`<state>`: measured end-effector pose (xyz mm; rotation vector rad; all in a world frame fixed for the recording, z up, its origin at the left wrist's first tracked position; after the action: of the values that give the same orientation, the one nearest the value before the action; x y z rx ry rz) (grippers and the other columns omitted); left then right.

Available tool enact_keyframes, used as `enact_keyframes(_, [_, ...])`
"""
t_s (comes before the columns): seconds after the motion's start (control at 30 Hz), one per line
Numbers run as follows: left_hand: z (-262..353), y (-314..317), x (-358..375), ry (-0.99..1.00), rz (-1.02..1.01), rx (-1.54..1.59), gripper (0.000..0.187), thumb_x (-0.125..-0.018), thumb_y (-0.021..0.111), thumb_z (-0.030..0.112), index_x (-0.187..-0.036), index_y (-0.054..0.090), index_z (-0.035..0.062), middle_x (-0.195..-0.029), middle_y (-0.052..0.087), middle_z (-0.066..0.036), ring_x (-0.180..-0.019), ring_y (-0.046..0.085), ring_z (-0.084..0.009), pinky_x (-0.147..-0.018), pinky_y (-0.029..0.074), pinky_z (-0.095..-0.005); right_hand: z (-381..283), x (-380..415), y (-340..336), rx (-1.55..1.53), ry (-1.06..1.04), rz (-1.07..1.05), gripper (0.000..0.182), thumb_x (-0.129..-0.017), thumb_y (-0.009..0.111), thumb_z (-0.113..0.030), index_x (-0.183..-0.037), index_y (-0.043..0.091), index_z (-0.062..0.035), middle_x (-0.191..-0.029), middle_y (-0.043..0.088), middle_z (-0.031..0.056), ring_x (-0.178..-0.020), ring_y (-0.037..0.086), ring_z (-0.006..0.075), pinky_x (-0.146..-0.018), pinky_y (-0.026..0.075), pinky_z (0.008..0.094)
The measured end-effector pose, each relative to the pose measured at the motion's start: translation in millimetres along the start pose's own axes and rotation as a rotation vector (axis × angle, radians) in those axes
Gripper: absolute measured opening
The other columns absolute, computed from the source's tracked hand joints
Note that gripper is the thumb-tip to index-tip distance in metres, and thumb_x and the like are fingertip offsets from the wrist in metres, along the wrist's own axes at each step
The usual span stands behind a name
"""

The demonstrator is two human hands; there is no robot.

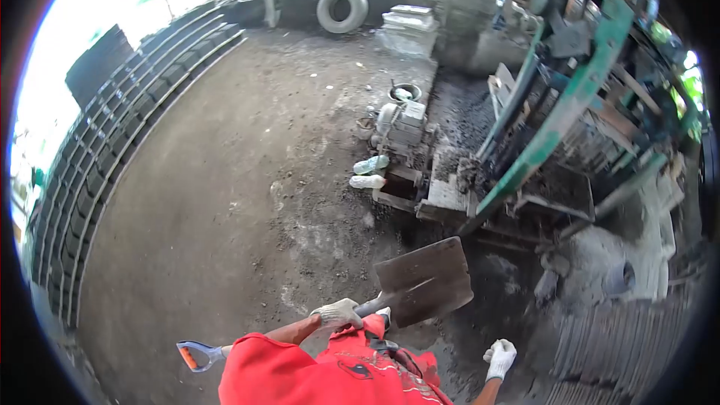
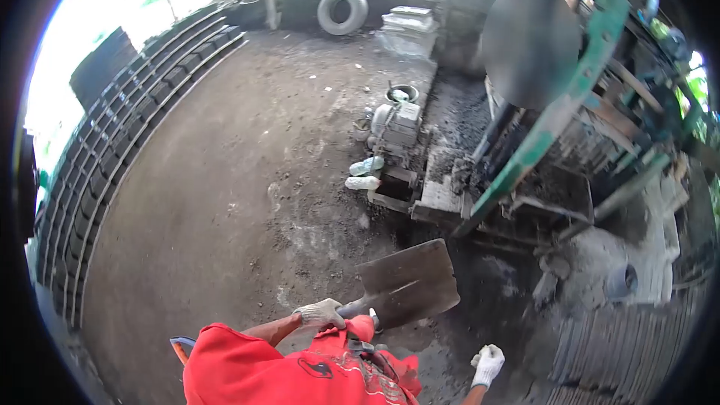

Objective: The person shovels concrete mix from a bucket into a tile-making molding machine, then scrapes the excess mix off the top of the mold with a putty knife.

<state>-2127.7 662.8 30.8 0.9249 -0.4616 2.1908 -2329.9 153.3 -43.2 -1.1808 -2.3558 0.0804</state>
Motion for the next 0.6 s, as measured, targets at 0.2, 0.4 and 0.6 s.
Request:
enact_keyframes(0.2, [29, -16, -76, 0.063, 0.062, 0.069, 0.023, -0.071, 0.074, 0.021, -0.086, 0.068, 0.0037, -0.067, 0.058, -0.002, -0.057, 0.056, -0.0134, -0.05, 0.043, -0.0334, -75, -77, 37, 0.225, -0.184, 0.065, 0.006, -0.093, 0.063, -0.007, -0.092, 0.062, -0.0012, -0.065, 0.057, 0.0058, -0.045, 0.057, 0.0172, -0.037, 0.049, 0.0351])
enact_keyframes(0.4, [78, -30, -87, 0.006, 0.118, 0.176, 0.025, -0.072, 0.075, 0.019, -0.088, 0.067, 0.0031, -0.069, 0.059, -0.002, -0.058, 0.056, -0.0124, -0.05, 0.043, -0.0319, -192, -133, 64, 0.163, -0.311, 0.075, 0.017, -0.098, 0.065, -0.01, -0.113, 0.062, -0.0026, -0.064, 0.051, 0.0007, -0.047, 0.045, 0.0085, -0.04, 0.038, 0.0274])
enact_keyframes(0.6, [100, -22, -107, -0.027, 0.171, 0.253, 0.025, -0.073, 0.078, 0.018, -0.086, 0.065, 0.0015, -0.07, 0.06, -0.003, -0.059, 0.056, -0.0127, -0.051, 0.046, -0.0311, -291, -228, 58, 0.556, -0.723, 0.409, 0.041, -0.094, 0.072, -0.03, -0.123, 0.068, -0.0018, -0.116, 0.073, 0.0195, -0.108, 0.069, 0.0356, -0.097, 0.052, 0.0432])
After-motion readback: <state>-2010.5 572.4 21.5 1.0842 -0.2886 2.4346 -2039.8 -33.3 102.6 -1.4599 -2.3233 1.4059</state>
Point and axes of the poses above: each hand's wrist, its own x-axis away from the middle knuckle, its own y-axis out of the palm, z = x × y, the point moved 1 cm from there along -x, towards the middle knuckle
